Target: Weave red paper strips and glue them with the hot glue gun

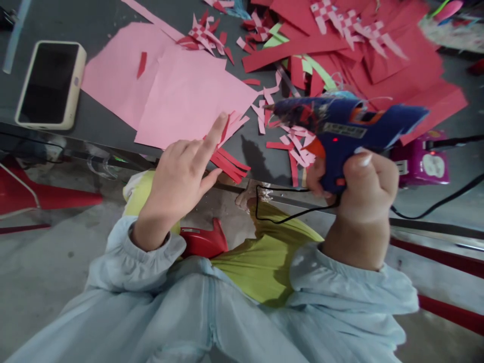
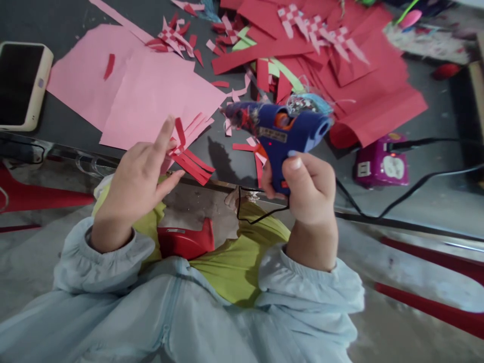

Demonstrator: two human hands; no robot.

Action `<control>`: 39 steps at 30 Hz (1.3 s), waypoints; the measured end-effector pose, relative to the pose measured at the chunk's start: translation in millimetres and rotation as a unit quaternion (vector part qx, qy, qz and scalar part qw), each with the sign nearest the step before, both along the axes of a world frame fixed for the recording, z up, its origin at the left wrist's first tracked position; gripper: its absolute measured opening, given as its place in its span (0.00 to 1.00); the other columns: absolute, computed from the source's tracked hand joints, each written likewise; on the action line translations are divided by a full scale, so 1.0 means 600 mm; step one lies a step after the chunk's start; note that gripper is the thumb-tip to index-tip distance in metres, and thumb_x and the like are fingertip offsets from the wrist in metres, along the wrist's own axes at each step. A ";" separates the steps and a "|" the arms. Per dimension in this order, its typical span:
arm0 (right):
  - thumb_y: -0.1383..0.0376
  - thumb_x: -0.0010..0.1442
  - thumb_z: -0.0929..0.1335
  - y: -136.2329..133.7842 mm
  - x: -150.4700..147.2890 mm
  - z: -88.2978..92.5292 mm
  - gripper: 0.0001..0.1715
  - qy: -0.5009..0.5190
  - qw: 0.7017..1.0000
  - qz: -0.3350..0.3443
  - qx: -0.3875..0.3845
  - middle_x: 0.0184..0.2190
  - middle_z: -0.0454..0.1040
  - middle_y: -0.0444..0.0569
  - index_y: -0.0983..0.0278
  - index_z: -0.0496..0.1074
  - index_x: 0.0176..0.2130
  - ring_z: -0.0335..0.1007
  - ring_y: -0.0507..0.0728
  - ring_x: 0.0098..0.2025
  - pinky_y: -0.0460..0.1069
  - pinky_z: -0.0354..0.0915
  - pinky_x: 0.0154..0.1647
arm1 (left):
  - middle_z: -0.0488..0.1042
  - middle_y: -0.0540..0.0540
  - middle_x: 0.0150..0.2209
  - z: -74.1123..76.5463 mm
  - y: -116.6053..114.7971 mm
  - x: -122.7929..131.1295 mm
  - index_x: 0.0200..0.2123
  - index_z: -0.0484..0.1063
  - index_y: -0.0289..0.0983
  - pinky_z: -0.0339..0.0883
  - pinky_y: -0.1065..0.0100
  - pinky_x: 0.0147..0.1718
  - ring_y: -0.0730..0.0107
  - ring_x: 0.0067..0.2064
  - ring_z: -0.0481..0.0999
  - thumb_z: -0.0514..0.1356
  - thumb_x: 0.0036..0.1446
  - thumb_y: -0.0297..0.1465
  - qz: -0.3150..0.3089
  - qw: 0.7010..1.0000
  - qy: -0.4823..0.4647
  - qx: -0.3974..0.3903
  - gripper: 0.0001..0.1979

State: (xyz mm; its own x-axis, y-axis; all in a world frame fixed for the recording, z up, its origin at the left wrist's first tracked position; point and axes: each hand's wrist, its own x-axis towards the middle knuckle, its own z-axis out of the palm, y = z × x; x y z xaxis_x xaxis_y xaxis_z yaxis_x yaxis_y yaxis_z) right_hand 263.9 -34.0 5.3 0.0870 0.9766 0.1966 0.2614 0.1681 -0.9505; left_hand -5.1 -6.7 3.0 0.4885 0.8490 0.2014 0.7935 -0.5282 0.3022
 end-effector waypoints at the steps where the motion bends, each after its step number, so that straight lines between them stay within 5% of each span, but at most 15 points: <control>1: 0.43 0.59 0.67 0.002 0.000 -0.001 0.28 0.005 0.999 -0.023 0.022 0.12 0.57 0.41 0.62 0.69 0.22 0.52 0.49 0.11 0.48 0.44 0.11 | 0.75 0.43 0.49 -0.001 0.000 0.000 0.71 0.33 0.44 0.67 0.53 0.53 0.56 0.51 0.74 0.56 0.65 0.33 0.002 1.000 -0.009 0.000 0.40; 4: 0.43 0.58 0.68 0.009 -0.004 -0.005 0.29 0.027 0.996 -0.054 0.065 0.14 0.58 0.41 0.62 0.68 0.21 0.54 0.48 0.12 0.48 0.44 0.10 | 0.75 0.39 0.52 -0.003 0.001 0.001 0.71 0.37 0.36 0.67 0.52 0.54 0.54 0.54 0.73 0.57 0.64 0.32 0.019 1.000 -0.016 -0.009 0.40; 7: 0.43 0.58 0.69 0.011 -0.009 -0.007 0.29 0.027 0.995 -0.064 0.071 0.16 0.61 0.43 0.62 0.69 0.21 0.55 0.48 0.13 0.48 0.43 0.10 | 0.75 0.34 0.52 -0.002 0.003 0.002 0.66 0.54 0.29 0.66 0.52 0.54 0.51 0.54 0.73 0.57 0.64 0.32 0.022 0.999 0.025 -0.020 0.30; 12: 0.44 0.60 0.67 0.010 -0.014 -0.005 0.28 0.018 0.997 -0.024 0.065 0.10 0.55 0.41 0.62 0.73 0.23 0.53 0.49 0.12 0.47 0.46 0.11 | 0.74 0.37 0.56 0.001 0.006 0.003 0.56 0.69 0.33 0.65 0.51 0.55 0.50 0.55 0.72 0.56 0.66 0.35 0.004 0.999 0.045 -0.011 0.19; 39: 0.50 0.66 0.64 0.005 -0.019 0.004 0.28 -0.020 0.998 0.042 0.052 0.12 0.65 0.42 0.62 0.66 0.21 0.55 0.48 0.14 0.46 0.50 0.14 | 0.73 0.32 0.54 0.000 0.002 0.018 0.57 0.69 0.29 0.66 0.48 0.49 0.46 0.52 0.71 0.51 0.67 0.35 0.013 0.994 0.104 0.020 0.21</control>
